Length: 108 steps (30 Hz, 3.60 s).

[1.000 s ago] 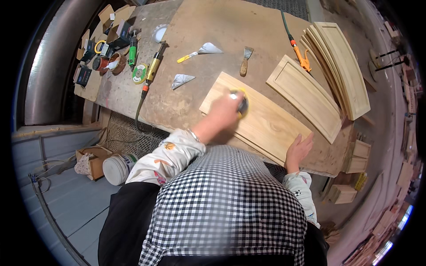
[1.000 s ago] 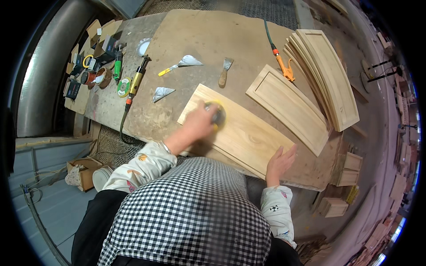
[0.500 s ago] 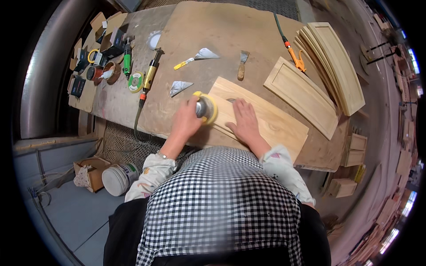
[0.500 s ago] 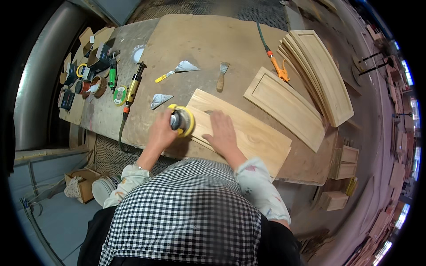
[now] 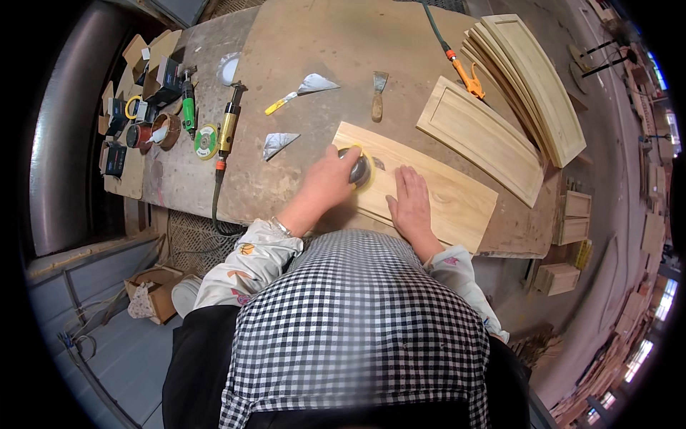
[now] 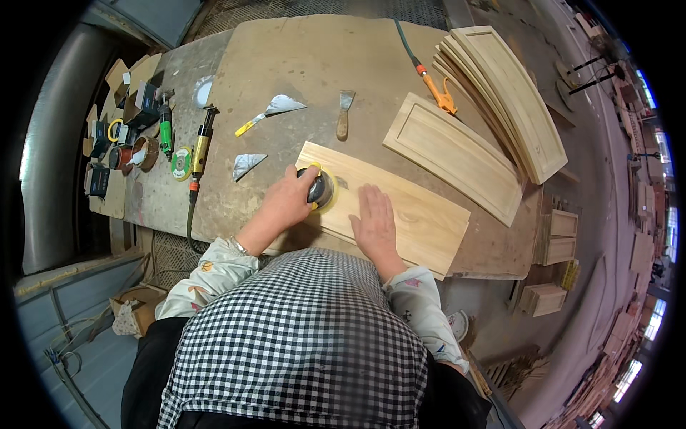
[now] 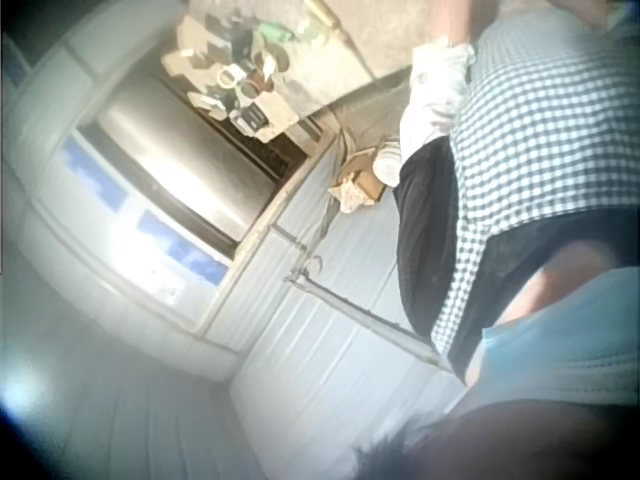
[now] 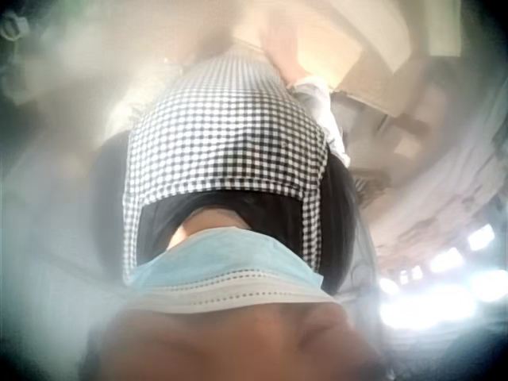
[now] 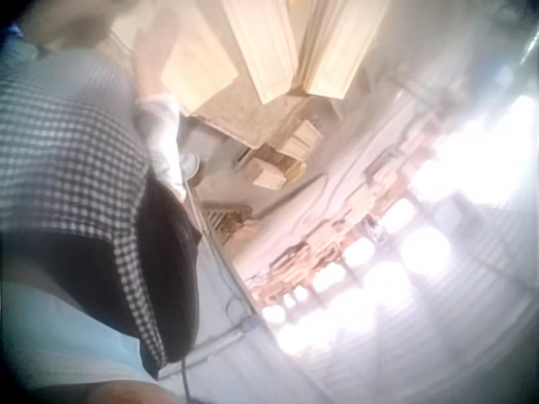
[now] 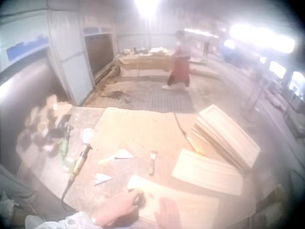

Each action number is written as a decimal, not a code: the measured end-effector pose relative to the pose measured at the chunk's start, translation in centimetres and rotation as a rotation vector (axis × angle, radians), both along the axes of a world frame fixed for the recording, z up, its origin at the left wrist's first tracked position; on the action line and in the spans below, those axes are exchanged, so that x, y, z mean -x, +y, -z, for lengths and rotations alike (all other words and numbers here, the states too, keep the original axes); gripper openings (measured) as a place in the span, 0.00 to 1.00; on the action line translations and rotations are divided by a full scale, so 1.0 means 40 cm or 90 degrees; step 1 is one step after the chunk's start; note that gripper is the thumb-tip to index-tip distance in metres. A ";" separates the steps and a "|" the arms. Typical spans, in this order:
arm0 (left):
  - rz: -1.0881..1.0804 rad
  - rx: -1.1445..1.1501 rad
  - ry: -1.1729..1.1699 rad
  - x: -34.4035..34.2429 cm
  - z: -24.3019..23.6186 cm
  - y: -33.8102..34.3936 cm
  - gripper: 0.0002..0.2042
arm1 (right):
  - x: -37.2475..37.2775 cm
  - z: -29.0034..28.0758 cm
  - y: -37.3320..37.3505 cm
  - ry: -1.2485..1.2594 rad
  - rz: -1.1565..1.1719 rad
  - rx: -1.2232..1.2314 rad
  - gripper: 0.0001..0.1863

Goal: The person smooths the edges of wooden panels using a sanding block and applies a substance from a bottle to the surface. They then use a power sander to smooth the panels and stack them on the workbench.

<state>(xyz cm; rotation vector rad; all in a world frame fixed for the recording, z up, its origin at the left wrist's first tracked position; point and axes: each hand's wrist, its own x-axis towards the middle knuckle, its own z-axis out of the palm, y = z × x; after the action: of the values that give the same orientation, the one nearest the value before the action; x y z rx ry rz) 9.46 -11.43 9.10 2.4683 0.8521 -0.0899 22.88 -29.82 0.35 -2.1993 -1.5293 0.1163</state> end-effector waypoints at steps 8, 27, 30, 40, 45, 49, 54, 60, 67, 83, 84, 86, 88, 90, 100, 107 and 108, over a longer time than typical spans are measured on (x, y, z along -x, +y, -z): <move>0.011 -0.016 -0.012 -0.028 0.006 0.003 0.31 | -0.007 0.011 -0.001 0.003 0.029 0.003 0.35; -0.181 -0.024 0.088 0.106 -0.035 -0.043 0.34 | 0.006 0.009 0.105 -0.007 -0.122 -0.031 0.35; -0.204 -0.029 0.084 0.097 -0.041 -0.036 0.34 | 0.002 0.006 0.117 0.004 -0.155 -0.022 0.34; -0.022 -0.065 0.046 -0.135 0.015 -0.069 0.34 | -0.095 0.043 -0.419 -0.103 0.481 0.038 0.41; 0.161 -0.025 -0.006 -0.340 0.027 -0.212 0.32 | -0.065 0.067 -0.455 0.268 0.709 -0.128 0.29; 0.260 0.006 -0.074 -0.483 0.048 -0.344 0.30 | -0.052 0.104 -0.481 0.528 0.781 -0.378 0.16; 0.366 0.059 -0.116 -0.555 0.064 -0.497 0.27 | -0.059 0.141 -0.574 0.714 0.883 -0.539 0.15; 0.465 0.100 -0.089 -0.394 0.057 -0.563 0.26 | -0.163 0.153 -0.611 0.468 0.749 -0.353 0.15; 0.100 0.014 0.016 -0.277 0.000 -0.288 0.26 | -0.281 0.049 -0.400 0.040 0.410 -0.083 0.27; 0.405 0.086 -0.038 -0.239 0.048 -0.432 0.21 | -0.421 0.062 -0.365 0.297 0.277 -0.019 0.28; 0.460 0.117 -0.065 -0.274 0.061 -0.482 0.19 | -0.426 0.059 -0.359 0.325 0.274 -0.026 0.28; 0.549 0.042 -0.080 -0.312 0.063 -0.546 0.25 | -0.428 0.063 -0.352 0.313 0.273 -0.027 0.27; 0.515 0.044 -0.103 -0.312 0.078 -0.554 0.27 | -0.431 0.063 -0.350 0.314 0.266 -0.016 0.26; 0.432 0.053 -0.082 -0.305 0.056 -0.515 0.27 | -0.433 0.070 -0.362 0.323 0.291 0.004 0.24; -0.128 -0.074 0.057 -0.115 0.015 -0.120 0.31 | -0.345 0.087 -0.330 -0.007 0.318 0.009 0.27; -0.169 -0.078 0.060 0.019 0.028 -0.058 0.32 | -0.338 0.075 -0.320 0.002 0.336 0.025 0.27; -0.137 -0.047 0.067 0.008 0.013 -0.095 0.32 | -0.338 0.077 -0.323 0.004 0.334 0.021 0.27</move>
<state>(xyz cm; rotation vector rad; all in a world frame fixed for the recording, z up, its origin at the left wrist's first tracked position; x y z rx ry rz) 9.14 -15.24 8.56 2.4402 1.1800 -0.1133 36.40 -42.73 -2.73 -2.5415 -0.9074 -0.0187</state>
